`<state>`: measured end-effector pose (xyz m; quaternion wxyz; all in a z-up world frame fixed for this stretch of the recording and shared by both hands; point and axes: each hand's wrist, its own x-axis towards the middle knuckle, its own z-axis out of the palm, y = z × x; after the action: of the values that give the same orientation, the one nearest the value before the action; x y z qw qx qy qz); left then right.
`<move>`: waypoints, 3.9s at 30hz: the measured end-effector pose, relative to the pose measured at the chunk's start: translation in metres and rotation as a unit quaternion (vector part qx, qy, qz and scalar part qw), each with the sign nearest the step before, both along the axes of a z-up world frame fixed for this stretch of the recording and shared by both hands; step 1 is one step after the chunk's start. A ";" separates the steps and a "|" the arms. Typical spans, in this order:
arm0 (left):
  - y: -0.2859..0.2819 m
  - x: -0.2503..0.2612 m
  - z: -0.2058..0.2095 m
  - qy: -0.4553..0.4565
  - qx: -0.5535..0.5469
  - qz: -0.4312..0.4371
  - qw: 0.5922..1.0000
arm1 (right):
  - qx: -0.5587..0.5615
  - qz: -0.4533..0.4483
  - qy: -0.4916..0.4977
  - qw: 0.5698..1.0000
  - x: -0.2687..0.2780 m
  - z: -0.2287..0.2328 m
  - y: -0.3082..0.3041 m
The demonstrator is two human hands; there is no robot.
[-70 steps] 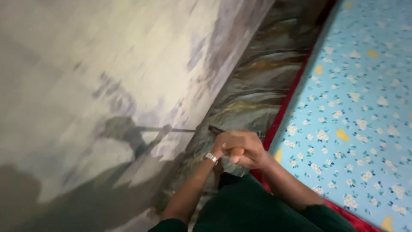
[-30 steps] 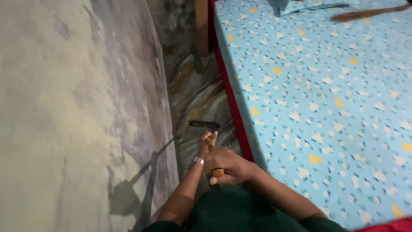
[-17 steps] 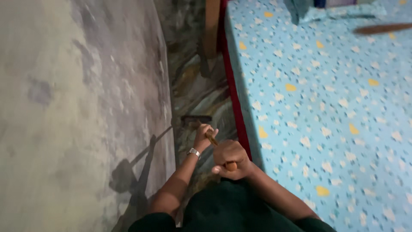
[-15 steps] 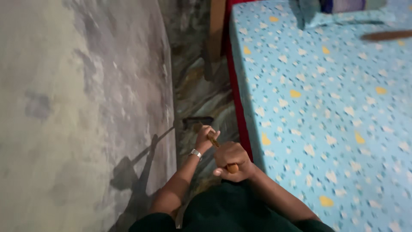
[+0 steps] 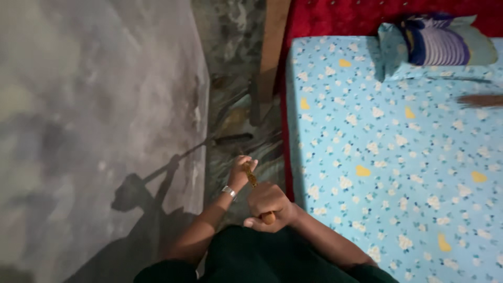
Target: The person strikes the lower part of a wall using a hammer while moving it around a tight space between a bed and the wall.
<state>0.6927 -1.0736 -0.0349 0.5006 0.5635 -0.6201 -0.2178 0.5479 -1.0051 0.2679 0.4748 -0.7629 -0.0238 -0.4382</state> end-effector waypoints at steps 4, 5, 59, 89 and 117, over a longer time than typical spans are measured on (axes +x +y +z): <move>-0.046 -0.001 0.001 0.069 0.075 -0.024 0.995 | -0.004 0.028 0.038 0.999 0.001 -0.005 -0.052; -0.060 0.001 -0.002 0.036 0.023 -0.026 0.999 | -0.006 0.038 0.050 0.998 0.002 -0.007 -0.066; -0.419 0.132 -0.025 0.027 -0.023 -0.202 0.979 | 0.071 -0.213 0.183 0.957 0.137 -0.106 -0.379; -0.402 0.138 -0.031 -0.105 0.105 -0.142 0.979 | 0.079 -0.189 0.231 0.951 0.148 -0.121 -0.375; -0.406 0.155 -0.027 -0.132 0.157 -0.110 0.972 | 0.000 -0.233 0.232 0.944 0.159 -0.102 -0.361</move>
<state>0.8479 -1.4801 -0.0624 0.2923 0.5872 -0.6968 -0.2901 0.7074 -1.3664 0.1656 0.3515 -0.8279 0.2653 -0.3474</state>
